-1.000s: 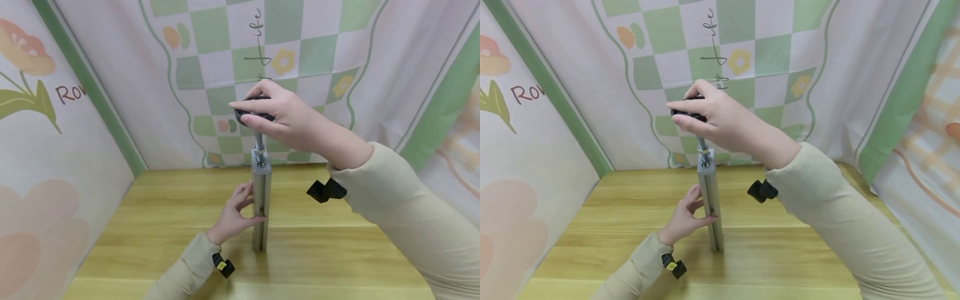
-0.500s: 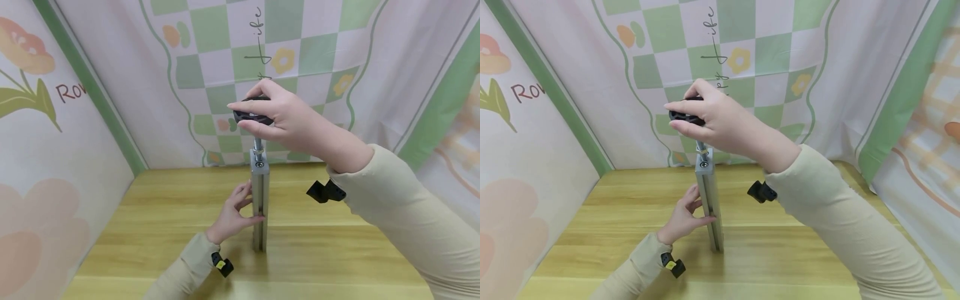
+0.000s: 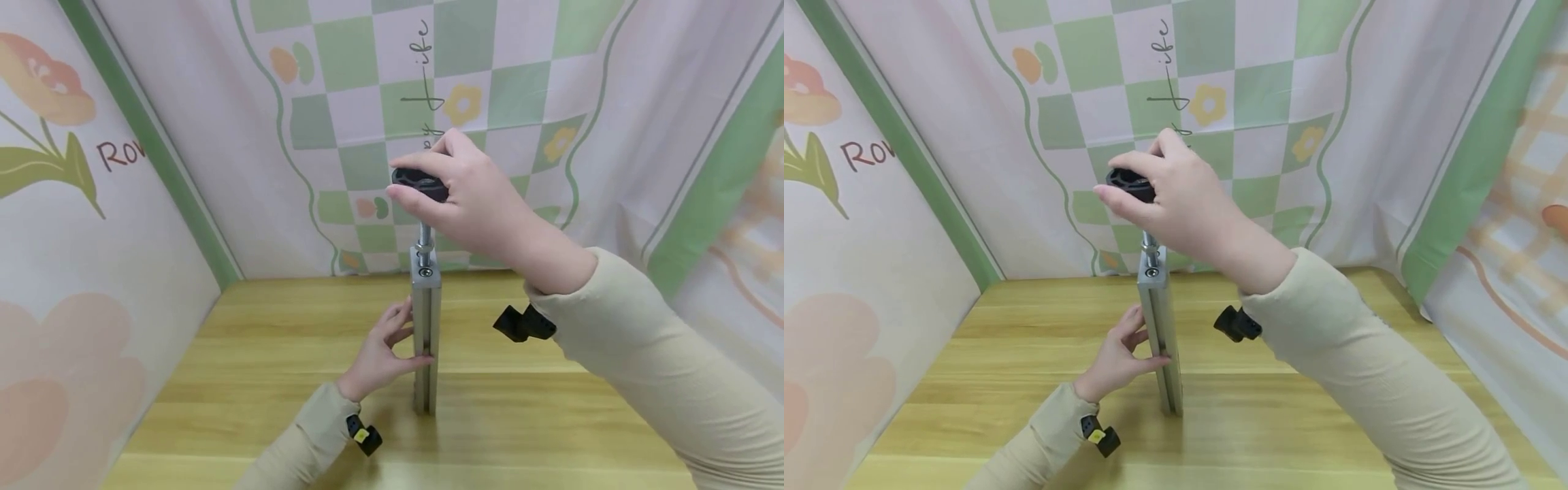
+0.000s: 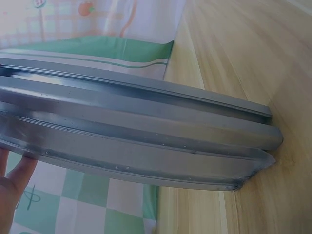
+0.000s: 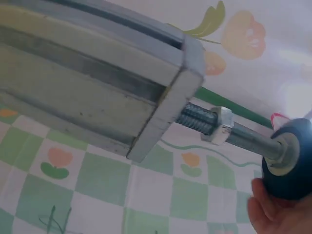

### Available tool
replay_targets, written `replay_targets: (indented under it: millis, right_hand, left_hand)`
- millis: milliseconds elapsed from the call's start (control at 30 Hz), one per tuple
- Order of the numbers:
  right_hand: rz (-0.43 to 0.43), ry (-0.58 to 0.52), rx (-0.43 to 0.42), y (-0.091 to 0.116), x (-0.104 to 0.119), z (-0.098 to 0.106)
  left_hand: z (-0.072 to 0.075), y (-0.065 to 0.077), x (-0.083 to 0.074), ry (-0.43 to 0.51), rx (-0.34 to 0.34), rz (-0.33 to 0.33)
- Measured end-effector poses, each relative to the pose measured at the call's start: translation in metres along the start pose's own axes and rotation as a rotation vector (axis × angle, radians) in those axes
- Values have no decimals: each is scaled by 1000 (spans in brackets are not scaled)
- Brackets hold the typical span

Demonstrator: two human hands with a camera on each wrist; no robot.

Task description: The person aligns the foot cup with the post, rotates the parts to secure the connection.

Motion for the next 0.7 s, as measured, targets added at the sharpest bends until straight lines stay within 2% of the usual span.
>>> replay_targets:
  millis: [67, 167, 300, 433, 533, 700]
  right_hand:
    - [-40, -101, 73, 0, -4, 1]
    - [-84, -322, 159, 0, -13, 1]
    - [-71, -673, 212, 0, -24, -3]
    - [-17, -1007, 275, -2, -32, -9]
    - [14, -1111, 305, -3, -35, -12]
    - [26, -1176, 316, -4, -39, -17]
  left_hand:
    - [0, 0, 0, -2, -2, -2]
    - [0, 0, 0, -2, -6, -1]
    - [0, 0, 0, -6, -3, 6]
    - [0, 1, 1, -9, -1, 5]
    - [0, 1, 2, -8, 0, -3]
    - [0, 1, 0, -1, 0, 0]
Point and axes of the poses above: each hand's wrist, its own y-axis away from the middle knuckle, its own z-axis out of the back of the hand, x = y × z, the point moved 5 cm from there along -y, towards the middle knuckle, and after that the axes turned 10 degrees about -z, right-handed, at the moved point
